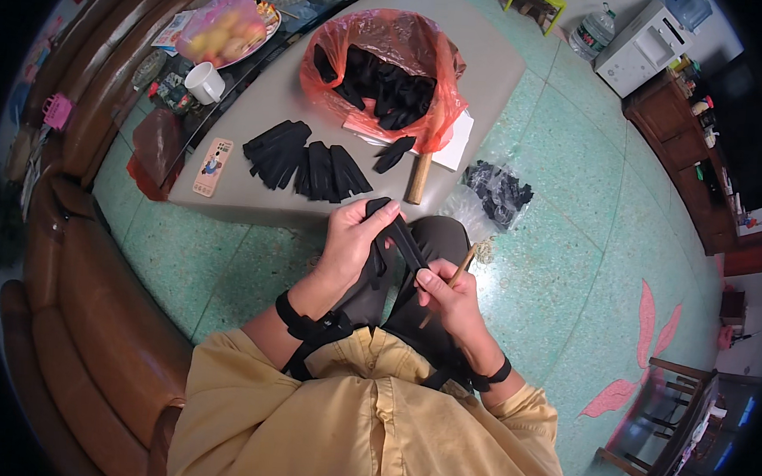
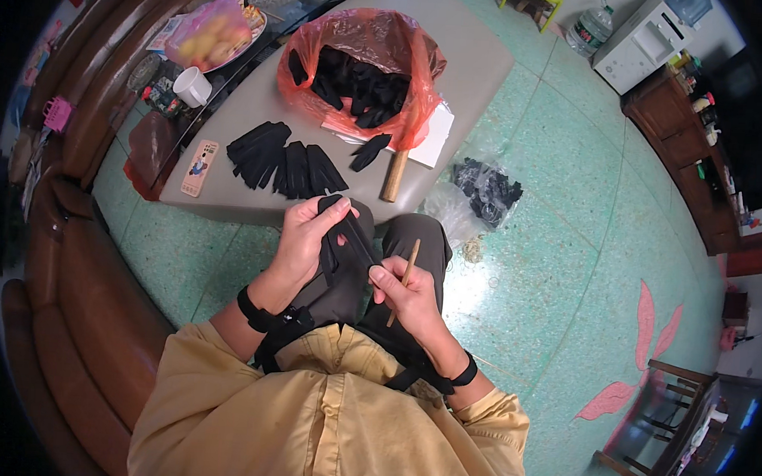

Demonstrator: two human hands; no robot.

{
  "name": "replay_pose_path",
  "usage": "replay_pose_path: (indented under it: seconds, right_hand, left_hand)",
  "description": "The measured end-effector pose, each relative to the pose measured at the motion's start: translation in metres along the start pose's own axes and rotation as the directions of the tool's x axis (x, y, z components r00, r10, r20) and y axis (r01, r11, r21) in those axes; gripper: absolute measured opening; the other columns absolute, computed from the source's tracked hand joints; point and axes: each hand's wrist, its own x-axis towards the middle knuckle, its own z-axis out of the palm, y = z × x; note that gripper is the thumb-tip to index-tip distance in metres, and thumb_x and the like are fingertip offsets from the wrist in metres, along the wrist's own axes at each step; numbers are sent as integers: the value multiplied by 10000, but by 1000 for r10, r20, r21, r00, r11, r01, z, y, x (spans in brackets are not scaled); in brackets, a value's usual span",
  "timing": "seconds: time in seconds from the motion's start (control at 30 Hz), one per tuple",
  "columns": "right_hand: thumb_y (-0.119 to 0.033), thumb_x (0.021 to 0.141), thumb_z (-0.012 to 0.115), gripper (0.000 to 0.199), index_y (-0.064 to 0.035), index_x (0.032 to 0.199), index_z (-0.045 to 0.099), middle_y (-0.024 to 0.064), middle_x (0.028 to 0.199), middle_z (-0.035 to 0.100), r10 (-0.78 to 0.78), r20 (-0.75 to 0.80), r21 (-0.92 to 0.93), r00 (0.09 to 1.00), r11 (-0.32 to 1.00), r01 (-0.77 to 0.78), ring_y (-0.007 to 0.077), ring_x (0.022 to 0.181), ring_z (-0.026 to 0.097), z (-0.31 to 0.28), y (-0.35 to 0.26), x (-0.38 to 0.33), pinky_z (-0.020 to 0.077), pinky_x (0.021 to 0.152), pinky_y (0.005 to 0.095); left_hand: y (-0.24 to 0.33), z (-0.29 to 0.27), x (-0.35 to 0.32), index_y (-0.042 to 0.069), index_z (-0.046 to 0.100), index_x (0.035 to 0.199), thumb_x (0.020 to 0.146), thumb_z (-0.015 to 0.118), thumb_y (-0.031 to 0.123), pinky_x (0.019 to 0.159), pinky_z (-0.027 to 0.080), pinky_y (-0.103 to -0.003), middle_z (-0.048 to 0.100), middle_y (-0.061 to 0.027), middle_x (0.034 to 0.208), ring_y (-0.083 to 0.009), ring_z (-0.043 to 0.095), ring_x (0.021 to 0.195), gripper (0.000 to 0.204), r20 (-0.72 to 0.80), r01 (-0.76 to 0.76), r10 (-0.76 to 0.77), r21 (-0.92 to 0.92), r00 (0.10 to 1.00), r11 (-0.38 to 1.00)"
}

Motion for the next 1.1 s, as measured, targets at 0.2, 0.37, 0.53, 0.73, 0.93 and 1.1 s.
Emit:
replay_pose_path:
  seconds: [0.2,0.37,0.53,0.73,0.93,1.1]
  right_hand:
    - [-188,881,587,168,-47,788,593,4,629,585,60,-5,157,998,986,-59,39,499,438,-7,-3,-2,283,448,178]
    - [-170,880,608,159,-24,818,601,6,670,610,-12,-1,-71,1000,997,12,55,558,495,-12,6,-3,359,507,193]
    - [-139,842,649,158,11,815,605,44,664,609,-243,-25,-270,970,936,227,77,600,542,-9,5,-7,417,544,227]
    - [-85,768,699,150,14,850,621,106,723,622,-571,55,-608,819,631,481,195,612,595,-6,-13,-13,457,549,282]
    - [-67,762,694,137,10,849,620,134,775,621,-578,36,-500,815,696,515,248,648,614,-2,-19,-9,468,561,310]
    - [-62,750,698,151,-20,861,605,107,764,609,-673,41,-634,739,554,540,268,610,605,1,-13,-8,479,518,314]
  left_hand:
    - [10,-10,-1,7,586,992,924,492,183,602,472,-231,627,-46,837,-107,603,694,211,264,324,-279,-146,923,935]
    - [3,-11,-3,31,587,928,904,540,157,637,467,-213,617,-36,838,-86,590,687,137,262,231,-228,21,938,973]
    - [3,-11,-4,9,579,996,902,520,87,705,457,-243,617,-66,922,-116,578,826,136,374,90,-103,54,922,995]
    - [6,-12,-9,-5,585,968,892,527,69,748,444,-258,614,-85,948,-130,559,879,121,433,57,-53,3,900,998]
    - [7,-7,-13,-21,597,962,869,545,36,758,454,-267,614,-98,940,-141,562,872,121,473,58,-82,65,877,996]
    - [1,-7,-12,-29,590,978,868,534,19,783,462,-285,606,-111,960,-157,566,881,133,487,126,-116,11,866,992]
